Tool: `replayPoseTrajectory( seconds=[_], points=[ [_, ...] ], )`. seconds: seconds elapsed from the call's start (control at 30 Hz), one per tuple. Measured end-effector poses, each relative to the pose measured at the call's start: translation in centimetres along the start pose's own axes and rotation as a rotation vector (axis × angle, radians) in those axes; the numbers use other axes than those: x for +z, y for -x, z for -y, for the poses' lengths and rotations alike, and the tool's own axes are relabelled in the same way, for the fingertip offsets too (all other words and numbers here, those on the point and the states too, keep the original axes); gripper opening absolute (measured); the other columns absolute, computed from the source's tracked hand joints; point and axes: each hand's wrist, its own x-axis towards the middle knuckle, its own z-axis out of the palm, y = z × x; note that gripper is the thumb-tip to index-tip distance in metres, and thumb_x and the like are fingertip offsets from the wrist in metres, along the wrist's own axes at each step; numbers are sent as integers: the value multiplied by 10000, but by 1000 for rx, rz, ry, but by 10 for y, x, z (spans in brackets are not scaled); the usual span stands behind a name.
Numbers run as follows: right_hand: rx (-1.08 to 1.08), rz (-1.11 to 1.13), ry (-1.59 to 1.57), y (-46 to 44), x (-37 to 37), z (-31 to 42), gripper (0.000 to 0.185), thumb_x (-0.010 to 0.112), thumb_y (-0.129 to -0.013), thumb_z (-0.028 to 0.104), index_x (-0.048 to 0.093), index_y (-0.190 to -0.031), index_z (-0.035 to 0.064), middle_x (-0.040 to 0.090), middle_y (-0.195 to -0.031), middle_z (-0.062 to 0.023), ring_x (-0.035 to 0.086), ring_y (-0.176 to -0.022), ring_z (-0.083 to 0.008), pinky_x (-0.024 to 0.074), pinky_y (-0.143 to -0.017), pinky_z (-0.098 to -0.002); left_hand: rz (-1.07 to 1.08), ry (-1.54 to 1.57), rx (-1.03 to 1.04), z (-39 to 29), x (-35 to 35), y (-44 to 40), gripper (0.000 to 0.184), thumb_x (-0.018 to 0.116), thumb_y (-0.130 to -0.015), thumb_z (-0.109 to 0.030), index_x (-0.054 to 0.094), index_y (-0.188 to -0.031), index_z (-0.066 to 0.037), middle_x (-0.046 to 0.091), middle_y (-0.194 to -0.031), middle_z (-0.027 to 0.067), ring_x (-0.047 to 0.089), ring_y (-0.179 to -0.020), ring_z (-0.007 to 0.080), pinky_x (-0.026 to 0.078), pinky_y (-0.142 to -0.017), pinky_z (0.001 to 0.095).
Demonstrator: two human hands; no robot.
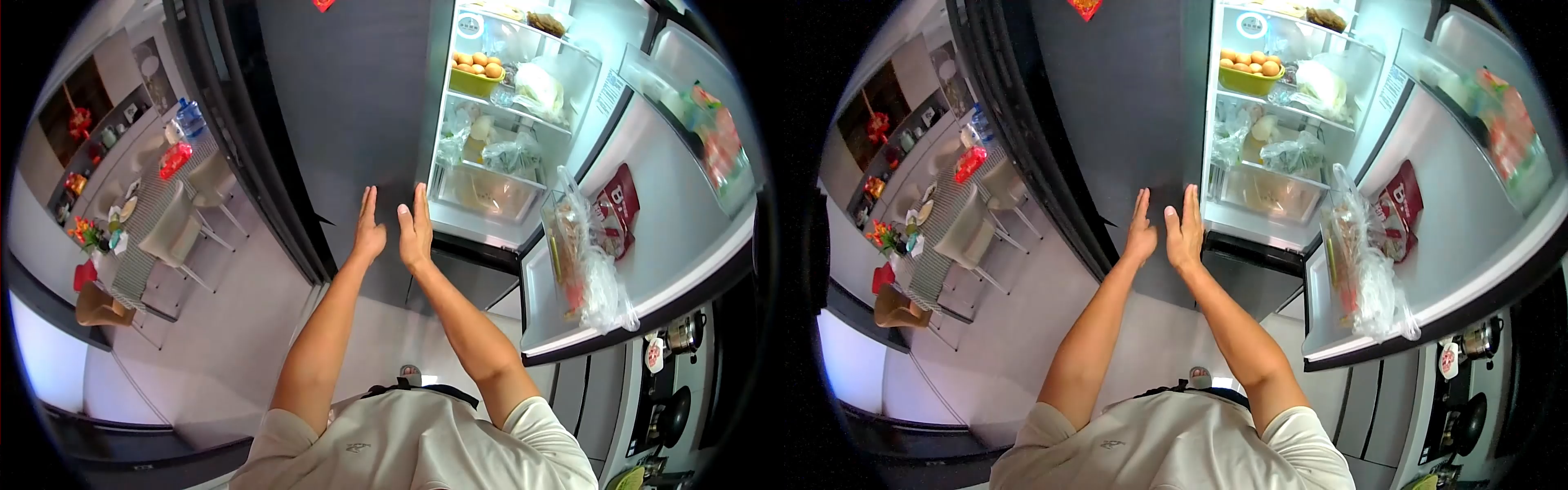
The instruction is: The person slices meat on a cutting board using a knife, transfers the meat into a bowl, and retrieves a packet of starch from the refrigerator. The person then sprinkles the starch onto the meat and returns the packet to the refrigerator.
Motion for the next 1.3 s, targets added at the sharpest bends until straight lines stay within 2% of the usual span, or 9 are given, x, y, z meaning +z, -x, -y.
replayPoseTrajectory(
  seconds=[0.2, 0.37, 0.53, 0.63, 0.77, 0.9, 0.93, 1.17, 1.3],
  points=[
    [-5, 153, -234, 49, -10, 31, 613, 540, -1053, 341, 451, -1551, -6, 375, -1652, -243, 357, -1535, -386, 268, -1250, -454, -49, 61, -39, -9, -37, 62, 940, 488, -841, 131, 223, -1689, -175, 166, -1769, 81, 199, -1617, 282, 311, -1249, 417],
    [-138, -152, 16, 63, 8, 46, 691, 573, -1043, 383, 386, -1579, -10, 352, -1634, -283, 336, -1517, -442, 252, -1249, -494, -117, 126, -34, 7, -72, 97, 920, 476, -860, 116, 213, -1692, -174, 172, -1767, 75, 222, -1609, 265, 345, -1225, 419],
    [-48, -7, 18, 78, 31, 57, 771, 532, -1059, 481, 313, -1629, 10, 346, -1650, -272, 338, -1525, -430, 258, -1240, -505, -191, 173, -67, 14, -109, 125, 916, 484, -842, 102, 215, -1687, -128, 241, -1745, 101, 268, -1593, 258, 293, -1243, 318],
    [-8, 133, -68, 92, 47, 67, 773, 509, -1068, 505, 306, -1636, 22, 381, -1641, -254, 358, -1518, -422, 259, -1235, -501, -239, 159, -101, 22, -131, 137, 913, 499, -843, 83, 216, -1686, -121, 258, -1738, 115, 282, -1588, 263, 277, -1252, 328],
    [-41, 232, -90, 109, 74, 81, 758, 496, -1076, 490, 306, -1636, 15, 399, -1638, -254, 377, -1526, -384, 271, -1232, -486, -343, 71, -64, 32, -156, 148, 974, 444, -846, 157, 126, -1711, -158, 293, -1723, 114, 496, -1424, 225, 434, -1104, 304],
    [-84, 276, -187, 118, 92, 98, 744, 506, -1068, 479, 370, -1593, -30, 430, -1611, -271, 417, -1501, -409, 304, -1236, -441, -387, 84, 4, 41, -181, 155, 986, 435, -833, 166, 108, -1711, -142, 217, -1750, 125, 291, -1576, 242, 334, -1199, 315],
    [-102, 278, -188, 119, 96, 101, 733, 514, -1063, 470, 394, -1576, -39, 455, -1588, -281, 448, -1476, -421, 334, -1223, -440, -460, 58, -29, 36, -185, 159, 902, 516, -861, 62, 216, -1689, -128, 305, -1719, 142, 301, -1581, 289, 292, -1245, 345],
    [-107, 453, -296, 123, 115, 119, 711, 522, -1066, 459, 420, -1566, -36, 470, -1581, -276, 450, -1481, -406, 346, -1221, -428, -532, -29, -12, 23, -207, 169, 901, 506, -843, 80, 244, -1679, -131, 251, -1736, 137, 222, -1610, 288, 210, -1289, 356],
    [-107, 465, -330, 122, 118, 125, 583, 553, -1074, 356, 494, -1527, -6, 513, -1559, -245, 481, -1465, -371, 372, -1202, -411, -572, -94, 56, -2, -207, 173, 875, 477, -826, 114, 301, -1655, -105, 275, -1723, 144, 241, -1603, 303, 214, -1290, 362]
  ],
)
